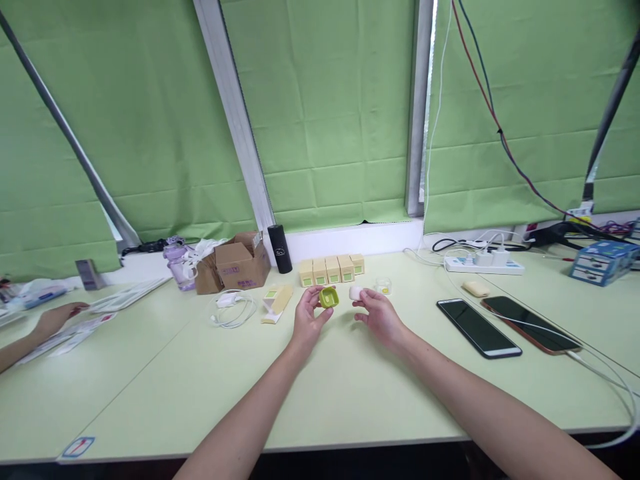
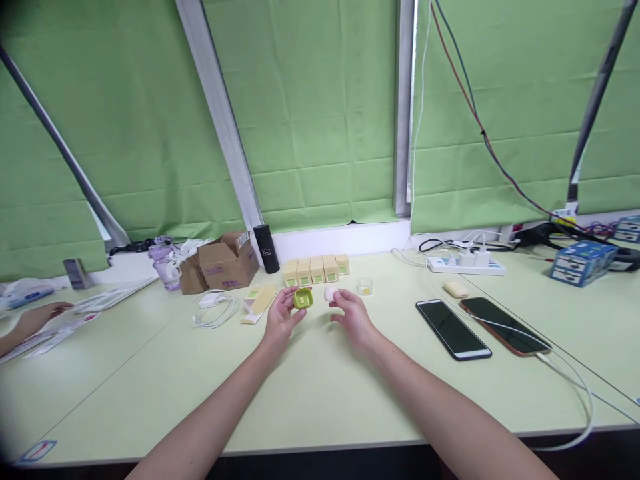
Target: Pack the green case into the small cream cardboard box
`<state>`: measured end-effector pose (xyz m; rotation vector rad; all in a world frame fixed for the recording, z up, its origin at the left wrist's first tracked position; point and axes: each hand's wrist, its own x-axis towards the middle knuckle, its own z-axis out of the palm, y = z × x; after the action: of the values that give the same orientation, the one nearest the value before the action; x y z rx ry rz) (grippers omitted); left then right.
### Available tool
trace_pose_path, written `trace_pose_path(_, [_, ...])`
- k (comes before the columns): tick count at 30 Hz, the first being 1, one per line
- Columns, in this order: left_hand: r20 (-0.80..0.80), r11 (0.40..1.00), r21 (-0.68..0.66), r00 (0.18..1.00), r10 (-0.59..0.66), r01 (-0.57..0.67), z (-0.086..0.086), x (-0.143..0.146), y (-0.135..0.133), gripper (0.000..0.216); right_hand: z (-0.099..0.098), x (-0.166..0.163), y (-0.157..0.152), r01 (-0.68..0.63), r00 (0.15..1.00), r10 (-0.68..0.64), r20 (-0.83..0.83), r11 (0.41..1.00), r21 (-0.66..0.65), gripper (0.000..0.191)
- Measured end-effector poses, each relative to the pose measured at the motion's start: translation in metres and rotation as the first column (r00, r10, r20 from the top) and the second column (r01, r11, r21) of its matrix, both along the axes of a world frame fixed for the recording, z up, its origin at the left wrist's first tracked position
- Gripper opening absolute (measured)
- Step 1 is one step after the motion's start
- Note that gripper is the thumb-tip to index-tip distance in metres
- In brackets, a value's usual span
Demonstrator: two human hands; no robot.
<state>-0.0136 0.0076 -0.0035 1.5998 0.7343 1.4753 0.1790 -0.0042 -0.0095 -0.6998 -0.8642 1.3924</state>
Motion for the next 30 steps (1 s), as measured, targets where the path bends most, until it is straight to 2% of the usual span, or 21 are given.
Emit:
trace_pose_path(5, [-0.012, 1.0, 0.019, 1.0, -0.011, 0.011, 0.001, 0.001, -0.003, 0.051, 0.008, -0.001, -0.009, -0.072, 0.997, 0.069, 0.031, 0.994, 0.086, 0.044])
trace_pose_path(11, [-0.013, 0.999, 0.029, 1.0, -0.025, 0.026, 0.002, 0.002, -0.005, 0.051, 0.009, -0.003, -0.013, -0.037, 0.997, 0.029, 0.065, 0.992, 0.125, 0.05])
trace_pose_path(18, [-0.041, 0.999, 0.041, 0.999, -0.008, 0.009, 0.002, 0.002, -0.006, 0.051, 0.01, -0.004, -0.013, -0.015, 0.998, 0.005, 0.059, 0.985, 0.17, 0.047])
trace_pose_path(30, [-0.116, 0.996, 0.07, 0.992, 0.057, -0.049, -0.001, 0.001, -0.005, 0.046, 0.013, -0.002, -0.009, 0.045, 0.996, -0.052, 0.076, 0.995, 0.089, 0.041])
